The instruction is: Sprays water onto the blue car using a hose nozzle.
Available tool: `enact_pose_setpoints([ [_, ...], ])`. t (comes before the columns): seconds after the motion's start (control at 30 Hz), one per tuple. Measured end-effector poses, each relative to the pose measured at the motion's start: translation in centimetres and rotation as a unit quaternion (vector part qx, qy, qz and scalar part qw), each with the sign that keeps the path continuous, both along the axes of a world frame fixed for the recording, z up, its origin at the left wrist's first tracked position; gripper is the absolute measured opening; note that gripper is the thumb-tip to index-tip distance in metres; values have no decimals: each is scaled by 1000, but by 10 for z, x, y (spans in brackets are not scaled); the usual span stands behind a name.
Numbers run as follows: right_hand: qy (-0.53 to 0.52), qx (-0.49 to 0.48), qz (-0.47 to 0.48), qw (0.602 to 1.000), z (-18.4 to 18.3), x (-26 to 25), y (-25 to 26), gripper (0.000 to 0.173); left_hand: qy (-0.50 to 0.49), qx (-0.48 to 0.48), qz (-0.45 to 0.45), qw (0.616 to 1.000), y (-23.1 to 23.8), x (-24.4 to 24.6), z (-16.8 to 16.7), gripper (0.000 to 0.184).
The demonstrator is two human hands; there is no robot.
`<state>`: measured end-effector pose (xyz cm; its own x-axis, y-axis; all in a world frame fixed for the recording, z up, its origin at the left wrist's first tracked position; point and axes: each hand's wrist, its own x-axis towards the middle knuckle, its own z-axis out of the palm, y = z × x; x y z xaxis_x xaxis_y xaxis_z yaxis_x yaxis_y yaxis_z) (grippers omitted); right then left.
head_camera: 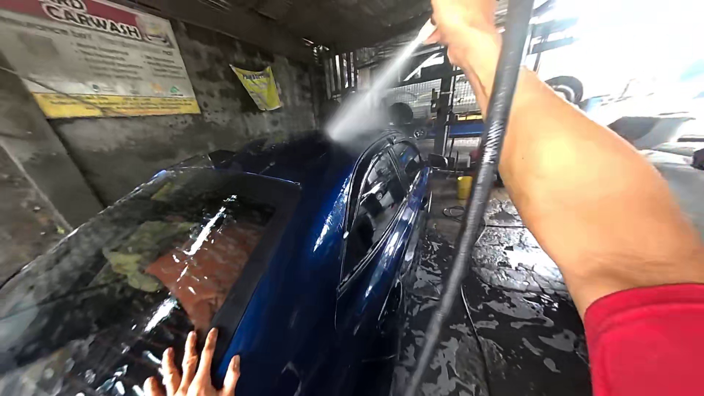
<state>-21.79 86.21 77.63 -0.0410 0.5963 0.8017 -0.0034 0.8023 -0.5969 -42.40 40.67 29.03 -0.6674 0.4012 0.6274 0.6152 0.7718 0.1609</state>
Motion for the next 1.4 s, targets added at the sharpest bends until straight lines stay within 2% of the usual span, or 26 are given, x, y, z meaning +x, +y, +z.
enact_pose_setpoints([
  [0.07,21,-55,90,994,-4,-9,-25,29,6,6,1,1000,-2,0,-2,79],
  [0.17,28,-92,133,986,-2,-21,-35,30,14,9,2,1000,0,1,-1,79],
  [0.33,47,10,120,992,5,-40,-16,31,31,21,2,999,1,-2,-3,79],
  [0.47,63,-22,96,993,6,-40,-11,32,38,23,8,999,2,-1,-4,79],
  [0.57,39,-6,64,997,0,-35,-10,41,42,24,11,999,3,0,-5,79],
  [0.7,24,9,42,999,-2,-34,-5,39,38,21,10,999,2,-1,-5,80],
  [0.83,6,-25,11,1000,-4,-42,6,44,33,22,9,999,2,0,-5,80],
  [1.07,16,-67,205,976,-22,-62,-48,27,38,32,16,999,3,2,-4,80],
  [1.13,12,-76,219,973,-25,-68,-61,24,39,34,14,999,4,1,-3,79],
  [1.23,-12,-71,220,973,-28,-82,-63,29,47,34,21,998,5,1,-4,79],
  [1.4,-7,-30,230,973,-32,-101,-72,21,59,44,24,997,8,1,-2,79],
])
